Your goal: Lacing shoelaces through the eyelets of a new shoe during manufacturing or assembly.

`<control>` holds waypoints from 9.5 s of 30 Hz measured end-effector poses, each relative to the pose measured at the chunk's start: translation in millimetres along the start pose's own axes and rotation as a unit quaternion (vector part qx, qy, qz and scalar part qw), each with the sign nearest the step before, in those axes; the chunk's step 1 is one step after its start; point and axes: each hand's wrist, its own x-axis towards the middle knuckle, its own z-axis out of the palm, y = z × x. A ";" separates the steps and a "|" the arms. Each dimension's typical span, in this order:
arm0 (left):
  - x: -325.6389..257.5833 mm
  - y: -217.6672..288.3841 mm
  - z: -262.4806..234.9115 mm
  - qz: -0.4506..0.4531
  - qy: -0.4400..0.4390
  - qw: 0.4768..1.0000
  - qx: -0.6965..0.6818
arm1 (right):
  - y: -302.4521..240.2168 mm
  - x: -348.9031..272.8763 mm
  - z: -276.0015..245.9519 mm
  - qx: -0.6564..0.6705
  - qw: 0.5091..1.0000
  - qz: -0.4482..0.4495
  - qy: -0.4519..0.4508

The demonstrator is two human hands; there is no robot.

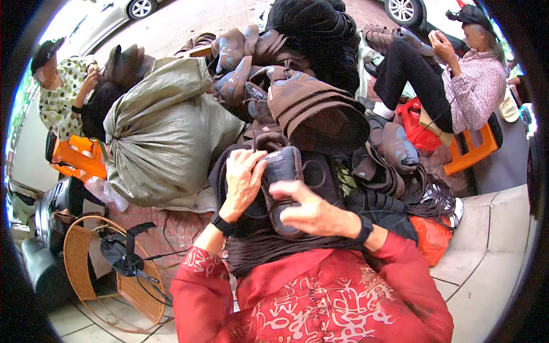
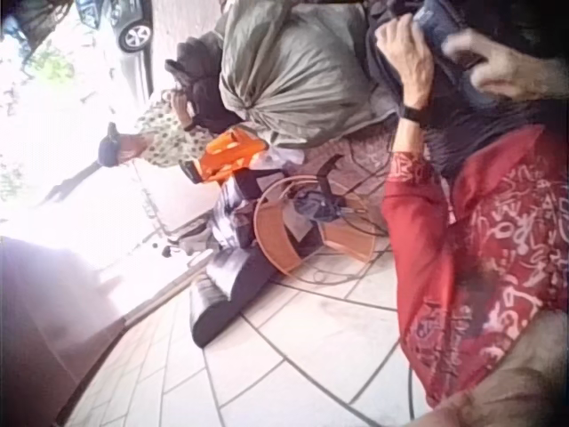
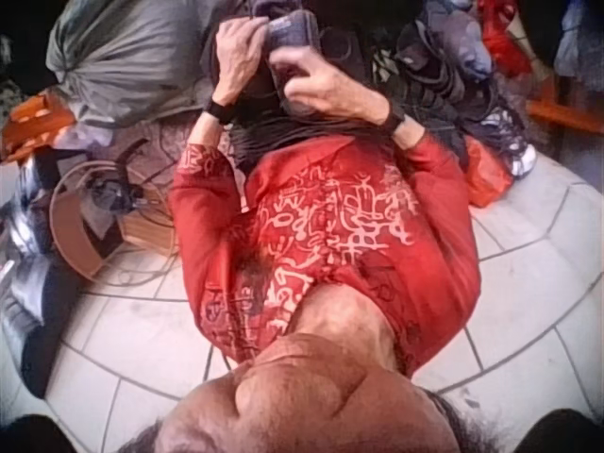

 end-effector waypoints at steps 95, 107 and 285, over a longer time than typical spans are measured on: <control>4.6 18.6 -19.9 -0.186 -0.094 0.887 -0.412 | 39.8 15.7 6.4 -0.111 0.965 0.232 0.044; -5.6 -8.8 -13.1 0.199 -0.125 0.971 0.032 | 45.7 17.4 0.6 0.053 0.955 0.287 0.051; -26.9 -31.0 -21.2 0.024 -0.189 0.981 -0.026 | 64.9 -30.0 -57.4 -0.254 0.903 0.267 0.221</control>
